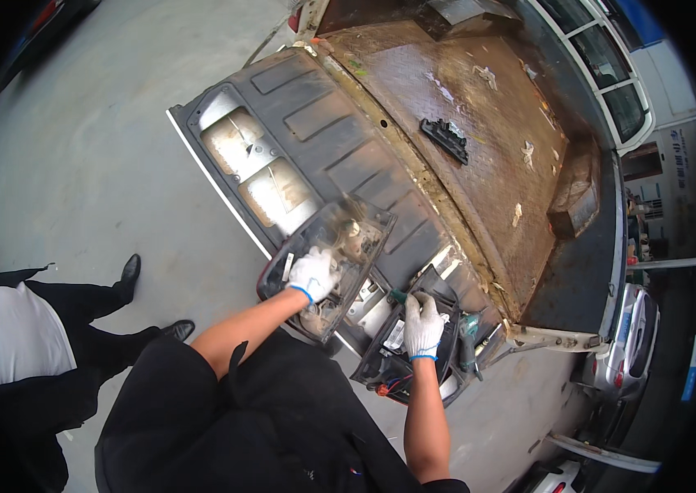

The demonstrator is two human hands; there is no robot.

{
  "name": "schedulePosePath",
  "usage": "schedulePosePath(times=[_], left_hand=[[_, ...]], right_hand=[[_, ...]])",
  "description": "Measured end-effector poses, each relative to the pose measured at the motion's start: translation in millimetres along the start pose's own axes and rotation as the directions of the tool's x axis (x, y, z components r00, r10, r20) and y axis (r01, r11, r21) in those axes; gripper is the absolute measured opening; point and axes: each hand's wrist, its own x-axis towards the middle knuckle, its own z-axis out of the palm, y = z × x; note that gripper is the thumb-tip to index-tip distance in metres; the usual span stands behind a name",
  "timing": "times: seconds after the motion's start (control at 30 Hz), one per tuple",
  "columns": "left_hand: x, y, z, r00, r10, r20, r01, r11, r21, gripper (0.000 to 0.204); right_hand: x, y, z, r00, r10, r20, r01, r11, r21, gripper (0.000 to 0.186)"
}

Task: The person removes a red taillight assembly from the rear of a white van, disconnects the wiring, and places it on the tailgate. They then retrieve a replacement taillight, connect the wiring, and install it into the vehicle. The person repeats this process for the opposite side, handling both taillights and associated wiring throughout.

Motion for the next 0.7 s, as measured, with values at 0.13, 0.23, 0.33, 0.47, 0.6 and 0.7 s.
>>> schedulePosePath(times=[0.13, 0.23, 0.33, 0.47, 0.6, 0.7], left_hand=[[-5.1, 34.5, 27.2, 0.983, 0.104, -0.151, -0.057, 0.955, 0.290, 0.023], [-1.6, 52.2, 39.0, 0.997, 0.063, -0.044, -0.040, 0.915, 0.402, 0.032], [1.4, 70.5, 35.9, 0.996, -0.092, 0.020, 0.080, 0.942, 0.326, 0.067], [29.9, 87.1, 9.3, 0.968, -0.169, 0.186, 0.124, 0.965, 0.233, 0.065], [44.1, 66.1, 52.4, 0.978, -0.132, 0.159, 0.087, 0.961, 0.262, 0.053], [12.8, 70.1, 56.6, 0.999, 0.047, -0.006, -0.041, 0.929, 0.369, 0.060]], right_hand=[[-2.4, -5.5, -12.1, 0.996, 0.005, -0.094, 0.008, 0.991, 0.137, 0.029], [3.5, -39.1, -35.9, 0.986, -0.005, -0.165, 0.041, 0.976, 0.216, 0.024], [22.4, -95.8, -50.3, 0.960, -0.231, -0.158, 0.246, 0.966, 0.084, 0.026], [55.0, -98.2, -24.9, 0.911, -0.407, 0.066, 0.409, 0.873, -0.265, 0.029], [50.0, -89.7, -31.2, 0.920, -0.363, 0.147, 0.391, 0.838, -0.381, 0.028], [45.7, -73.2, -31.3, 0.939, -0.317, 0.131, 0.343, 0.879, -0.332, 0.029]])
